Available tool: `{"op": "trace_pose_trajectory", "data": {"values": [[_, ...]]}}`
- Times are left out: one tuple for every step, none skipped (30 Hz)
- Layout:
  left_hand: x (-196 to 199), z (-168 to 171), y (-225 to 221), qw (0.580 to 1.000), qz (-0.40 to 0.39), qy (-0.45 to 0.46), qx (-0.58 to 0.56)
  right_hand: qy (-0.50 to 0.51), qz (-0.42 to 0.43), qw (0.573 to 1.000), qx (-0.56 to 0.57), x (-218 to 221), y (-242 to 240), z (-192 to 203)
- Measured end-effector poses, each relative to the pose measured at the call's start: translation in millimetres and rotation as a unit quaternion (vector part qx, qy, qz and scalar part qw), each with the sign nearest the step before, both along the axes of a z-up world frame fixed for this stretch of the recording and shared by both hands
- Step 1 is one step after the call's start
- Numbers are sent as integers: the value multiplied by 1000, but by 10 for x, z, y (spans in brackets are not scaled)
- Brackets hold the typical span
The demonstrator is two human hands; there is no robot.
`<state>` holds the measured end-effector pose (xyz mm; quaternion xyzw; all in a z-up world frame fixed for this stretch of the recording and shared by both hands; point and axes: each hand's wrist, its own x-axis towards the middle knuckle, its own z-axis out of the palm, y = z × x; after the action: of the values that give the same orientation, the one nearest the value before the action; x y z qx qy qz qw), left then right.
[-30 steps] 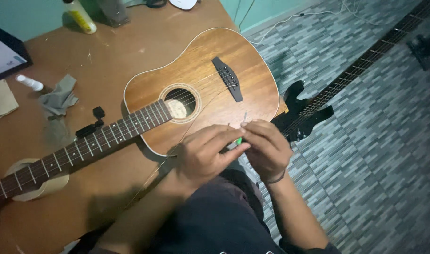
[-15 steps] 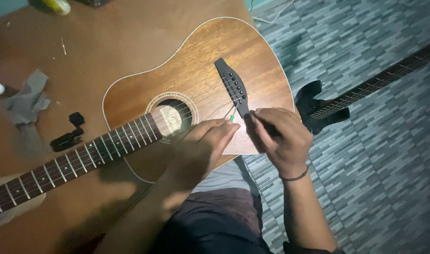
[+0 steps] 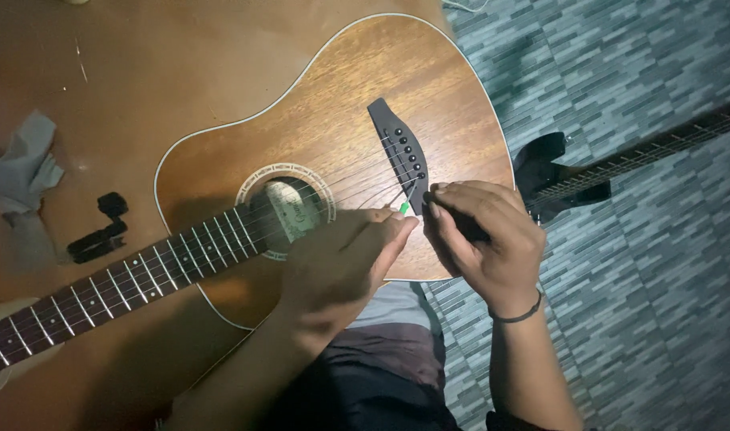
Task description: Replacing strings on an acoustic guitar by removing bridge pins, threading new strings, and winding tuning pegs.
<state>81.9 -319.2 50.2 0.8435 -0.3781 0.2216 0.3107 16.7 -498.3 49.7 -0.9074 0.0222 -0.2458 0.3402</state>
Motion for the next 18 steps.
{"op": "trace_pose_trajectory", "data": {"values": [[19,47,-5,1000,-1,1,1,1,-1,1000,1,3,8,18],[36,95,-11,1000,-7,6,1,10,-1,1000,3,8,13,40],[52,147,-14,1000,-13,11,0,19,-1,1000,5,12,21,64],[50,142,-15,1000,-12,11,0,19,0,1000,5,28,41,100],[48,139,-14,1000,-14,19,-4,31,5,1000,-2,44,64,138],[47,138,-11,999,-16,27,-9,42,11,999,-10,63,88,178],[43,128,-4,999,-15,27,-9,42,12,999,-10,51,59,134],[39,117,3,999,-19,38,-16,42,20,997,-64,38,31,88],[35,106,11,998,-22,50,-23,41,28,992,-118,25,3,42],[37,100,-1,998,-22,50,-23,41,28,992,-118,32,14,35],[41,92,-13,999,-17,26,-18,46,41,990,-128,39,25,26],[42,83,-24,1000,-11,4,-12,52,54,987,-139,45,36,17],[46,62,-24,1000,-11,4,-12,52,54,987,-139,45,36,-3],[48,41,-24,1000,-3,-29,-4,53,51,987,-144,46,34,-23],[52,19,-23,998,5,-63,4,54,48,986,-148,47,33,-43],[58,-29,1,998,6,-62,4,54,49,986,-148,44,27,-58],[63,-78,26,998,-13,-62,-3,54,49,987,-144,42,21,-73],[69,-125,48,998,-33,-61,-10,54,48,988,-139,36,13,-86]]}}
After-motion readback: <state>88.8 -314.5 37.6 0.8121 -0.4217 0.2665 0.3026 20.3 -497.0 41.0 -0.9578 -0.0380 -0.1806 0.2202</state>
